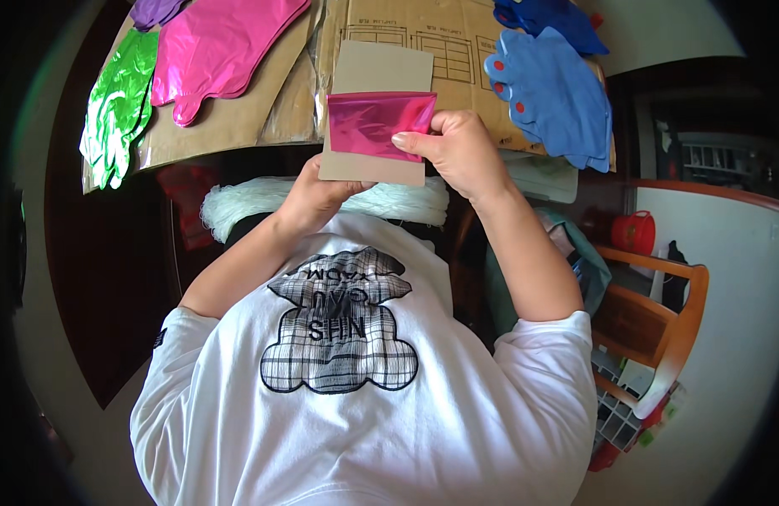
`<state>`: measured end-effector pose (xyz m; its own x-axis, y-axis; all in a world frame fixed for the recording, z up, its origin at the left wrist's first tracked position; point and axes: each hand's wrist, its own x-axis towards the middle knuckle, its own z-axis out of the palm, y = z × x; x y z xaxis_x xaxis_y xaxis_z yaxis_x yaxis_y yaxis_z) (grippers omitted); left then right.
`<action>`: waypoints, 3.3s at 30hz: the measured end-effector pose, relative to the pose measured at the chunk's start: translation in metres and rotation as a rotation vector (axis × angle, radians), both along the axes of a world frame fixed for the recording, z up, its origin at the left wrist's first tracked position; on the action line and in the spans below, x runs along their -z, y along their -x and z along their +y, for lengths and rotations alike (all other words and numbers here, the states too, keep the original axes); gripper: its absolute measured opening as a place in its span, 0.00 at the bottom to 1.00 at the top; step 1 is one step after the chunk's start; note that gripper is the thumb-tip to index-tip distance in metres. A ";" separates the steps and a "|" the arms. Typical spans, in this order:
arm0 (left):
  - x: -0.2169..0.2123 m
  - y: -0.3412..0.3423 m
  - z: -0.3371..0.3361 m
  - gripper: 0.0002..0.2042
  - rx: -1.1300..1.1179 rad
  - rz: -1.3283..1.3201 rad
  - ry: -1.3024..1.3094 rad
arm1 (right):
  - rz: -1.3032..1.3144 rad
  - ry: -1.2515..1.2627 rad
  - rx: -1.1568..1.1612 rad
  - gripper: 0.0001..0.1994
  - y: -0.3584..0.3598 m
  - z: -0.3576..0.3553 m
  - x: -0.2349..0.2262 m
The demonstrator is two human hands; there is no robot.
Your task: Folding plastic pouches and placing them into clear plastic bags with cardboard inserts.
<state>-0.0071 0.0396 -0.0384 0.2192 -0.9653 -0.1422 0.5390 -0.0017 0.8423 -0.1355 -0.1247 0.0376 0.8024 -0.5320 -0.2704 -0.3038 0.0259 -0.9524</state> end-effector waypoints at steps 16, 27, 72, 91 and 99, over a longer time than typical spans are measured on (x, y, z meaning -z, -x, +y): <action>-0.017 0.022 -0.017 0.07 -0.296 0.292 -0.170 | 0.199 0.434 -0.036 0.12 -0.006 -0.003 0.004; -0.012 0.021 -0.020 0.09 -0.297 0.314 -0.214 | -0.066 1.370 -0.908 0.37 -0.053 -0.019 0.007; -0.026 0.007 -0.009 0.12 -0.119 0.422 -0.239 | 0.040 0.567 -0.100 0.08 -0.221 -0.169 -0.020; -0.023 -0.027 0.008 0.13 -0.212 -0.397 0.255 | -0.400 0.833 -0.533 0.07 -0.036 -0.040 -0.119; -0.019 -0.007 0.015 0.12 -0.111 -0.090 0.015 | 0.136 0.719 -0.271 0.13 -0.155 -0.136 -0.062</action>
